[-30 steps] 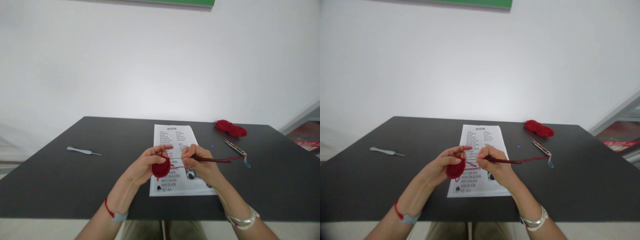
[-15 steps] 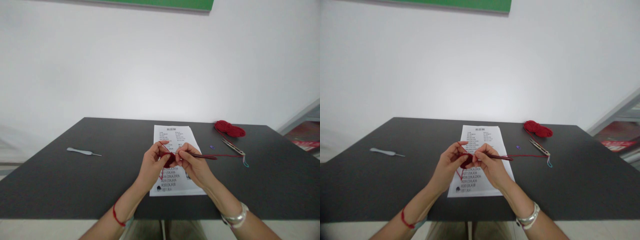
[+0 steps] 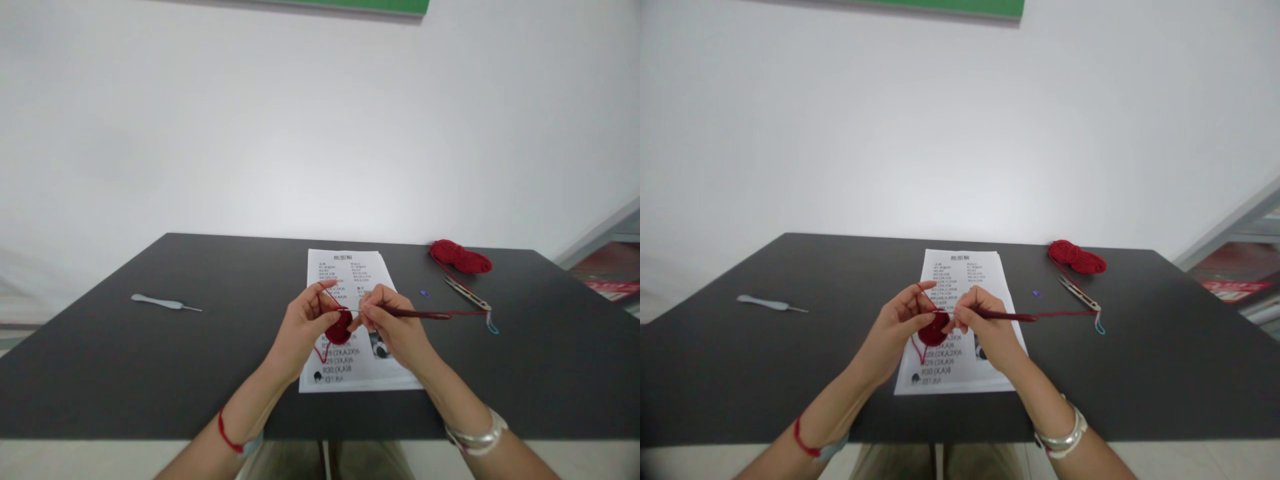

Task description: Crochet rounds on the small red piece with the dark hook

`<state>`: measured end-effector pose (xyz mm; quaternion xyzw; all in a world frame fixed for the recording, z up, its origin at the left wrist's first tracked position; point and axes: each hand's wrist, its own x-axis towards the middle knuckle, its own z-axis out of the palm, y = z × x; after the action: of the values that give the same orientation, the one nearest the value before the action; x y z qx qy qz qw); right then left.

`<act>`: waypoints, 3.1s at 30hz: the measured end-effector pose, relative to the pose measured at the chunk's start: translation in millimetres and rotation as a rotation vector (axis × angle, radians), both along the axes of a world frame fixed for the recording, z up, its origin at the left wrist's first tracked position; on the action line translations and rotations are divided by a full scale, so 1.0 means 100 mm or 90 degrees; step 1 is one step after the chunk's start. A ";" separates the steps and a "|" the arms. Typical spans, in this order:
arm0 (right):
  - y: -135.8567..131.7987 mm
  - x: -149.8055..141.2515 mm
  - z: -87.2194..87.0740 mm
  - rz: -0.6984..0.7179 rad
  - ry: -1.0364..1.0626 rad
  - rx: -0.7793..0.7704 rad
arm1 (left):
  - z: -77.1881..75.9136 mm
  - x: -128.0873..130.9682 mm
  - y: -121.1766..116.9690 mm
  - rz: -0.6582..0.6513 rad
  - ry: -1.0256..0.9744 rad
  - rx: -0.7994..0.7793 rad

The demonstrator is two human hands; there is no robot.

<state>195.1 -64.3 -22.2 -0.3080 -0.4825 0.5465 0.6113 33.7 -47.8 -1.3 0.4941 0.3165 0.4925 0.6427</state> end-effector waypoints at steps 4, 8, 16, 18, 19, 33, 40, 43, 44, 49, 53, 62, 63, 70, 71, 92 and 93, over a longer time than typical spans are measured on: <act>0.01 0.02 -0.07 -0.037 -0.088 0.053 | 0.01 0.00 -0.01 0.026 0.019 0.006; -0.02 0.02 -0.05 -0.071 -0.145 0.077 | 0.00 0.00 0.00 0.037 0.021 0.009; -0.11 -0.07 0.01 -0.200 -0.352 0.193 | 0.02 0.03 0.00 0.080 0.038 0.021; -0.11 -0.09 -0.01 -0.232 -0.406 0.264 | 0.01 0.04 0.00 0.094 0.045 0.025; -0.11 -0.10 -0.03 -0.246 -0.427 0.301 | 0.00 0.04 0.00 0.100 0.048 0.023; -0.11 -0.16 -0.07 -0.271 -0.476 0.354 | -0.01 0.06 0.00 0.130 0.093 -0.003; -0.10 -0.14 -0.08 -0.226 -0.361 0.156 | -0.06 0.05 0.02 0.154 0.135 0.050; -0.11 -0.16 -0.11 -0.237 -0.422 0.250 | -0.07 0.04 0.02 0.145 0.144 0.048; -0.11 -0.16 -0.12 -0.237 -0.433 0.272 | -0.07 0.04 0.02 0.138 0.147 0.046; -0.10 -0.14 -0.10 -0.229 -0.354 0.163 | -0.08 0.04 0.04 0.141 0.166 0.062; -0.11 -0.16 -0.12 -0.268 -0.384 0.199 | -0.09 0.05 0.04 0.138 0.138 0.052; -0.10 -0.17 -0.14 -0.264 -0.415 0.261 | -0.10 0.04 0.03 0.126 0.127 0.041; -0.10 -0.17 -0.14 -0.256 -0.406 0.237 | -0.10 0.04 0.03 0.128 0.125 0.040; -0.09 -0.17 -0.17 -0.251 -0.426 0.279 | -0.08 0.06 0.04 0.136 0.106 0.003; -0.09 -0.17 -0.16 -0.246 -0.416 0.262 | -0.08 0.06 0.04 0.136 0.108 0.002; -0.04 -0.11 -0.19 -0.222 -0.534 0.453 | -0.02 0.01 0.02 -0.028 0.018 -0.115; -0.04 -0.11 -0.17 -0.219 -0.534 0.462 | -0.02 -0.01 0.03 -0.040 -0.001 -0.133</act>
<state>184.3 -68.7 -39.7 -0.3430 -0.7827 0.0702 0.5146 33.2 -44.5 -3.1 0.4339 0.3500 0.4370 0.7058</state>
